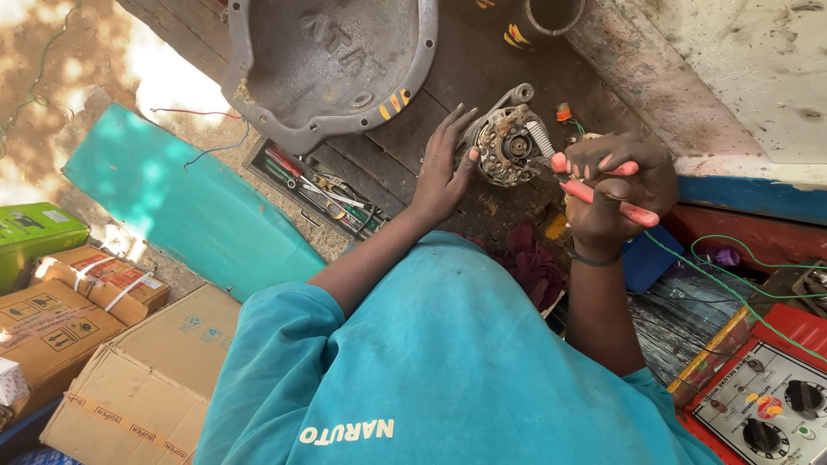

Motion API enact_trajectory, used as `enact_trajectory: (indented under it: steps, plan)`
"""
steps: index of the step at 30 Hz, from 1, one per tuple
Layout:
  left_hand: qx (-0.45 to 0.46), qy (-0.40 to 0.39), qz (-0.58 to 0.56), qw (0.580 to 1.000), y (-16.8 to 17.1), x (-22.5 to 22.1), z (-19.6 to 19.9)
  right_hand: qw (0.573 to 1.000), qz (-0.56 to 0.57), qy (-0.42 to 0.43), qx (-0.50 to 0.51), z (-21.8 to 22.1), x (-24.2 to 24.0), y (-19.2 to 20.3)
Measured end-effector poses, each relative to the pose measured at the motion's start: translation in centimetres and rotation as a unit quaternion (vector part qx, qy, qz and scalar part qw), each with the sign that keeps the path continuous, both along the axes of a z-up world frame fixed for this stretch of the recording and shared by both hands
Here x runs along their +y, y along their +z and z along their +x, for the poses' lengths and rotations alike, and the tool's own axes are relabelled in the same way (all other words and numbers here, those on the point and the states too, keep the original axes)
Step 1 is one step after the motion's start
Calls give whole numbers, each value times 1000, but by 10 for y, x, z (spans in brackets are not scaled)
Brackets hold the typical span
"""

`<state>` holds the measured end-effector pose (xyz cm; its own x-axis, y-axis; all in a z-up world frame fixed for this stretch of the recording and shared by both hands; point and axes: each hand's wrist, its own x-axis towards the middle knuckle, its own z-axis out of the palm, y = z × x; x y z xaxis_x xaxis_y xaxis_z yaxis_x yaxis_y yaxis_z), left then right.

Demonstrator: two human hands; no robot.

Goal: The recorder is repairing an automotive alternator on a workbench, using tools to strip wires and assemble parts.

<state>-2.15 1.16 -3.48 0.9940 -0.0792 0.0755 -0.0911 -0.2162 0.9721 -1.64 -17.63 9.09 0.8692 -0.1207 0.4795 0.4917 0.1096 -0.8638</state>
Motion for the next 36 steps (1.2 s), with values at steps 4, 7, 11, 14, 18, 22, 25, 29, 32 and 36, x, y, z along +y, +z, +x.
enact_trajectory:
  steps: [4,7,11,14,18,22,25,29,32,36]
  plan:
    - [-3,-21,-21,1000,-29,-11,3,1000,10,15,14,-1,-3,2]
    - [-2,-33,-26,999,-41,-19,16,999,-35,11,2,0,-1,7]
    - [-26,-34,7,999,-34,-23,49,999,-27,40,2,1,14,14]
    - [-43,9,11,999,-29,-24,60,997,12,71,11,3,22,9]
    - [-40,104,-9,994,-37,-22,42,997,-3,71,19,10,30,6]
    - [-82,54,-25,995,-2,-11,1,996,11,73,39,13,33,9]
    - [-101,-7,-17,995,9,-9,-1,996,-20,81,37,16,33,8]
    - [-73,-15,-21,997,7,-17,-2,997,-30,62,19,7,35,10]
    - [-78,-6,-28,997,2,-20,3,998,-51,30,14,13,45,27]
    - [-72,-6,-45,996,1,-21,0,998,-45,-47,20,19,45,37]
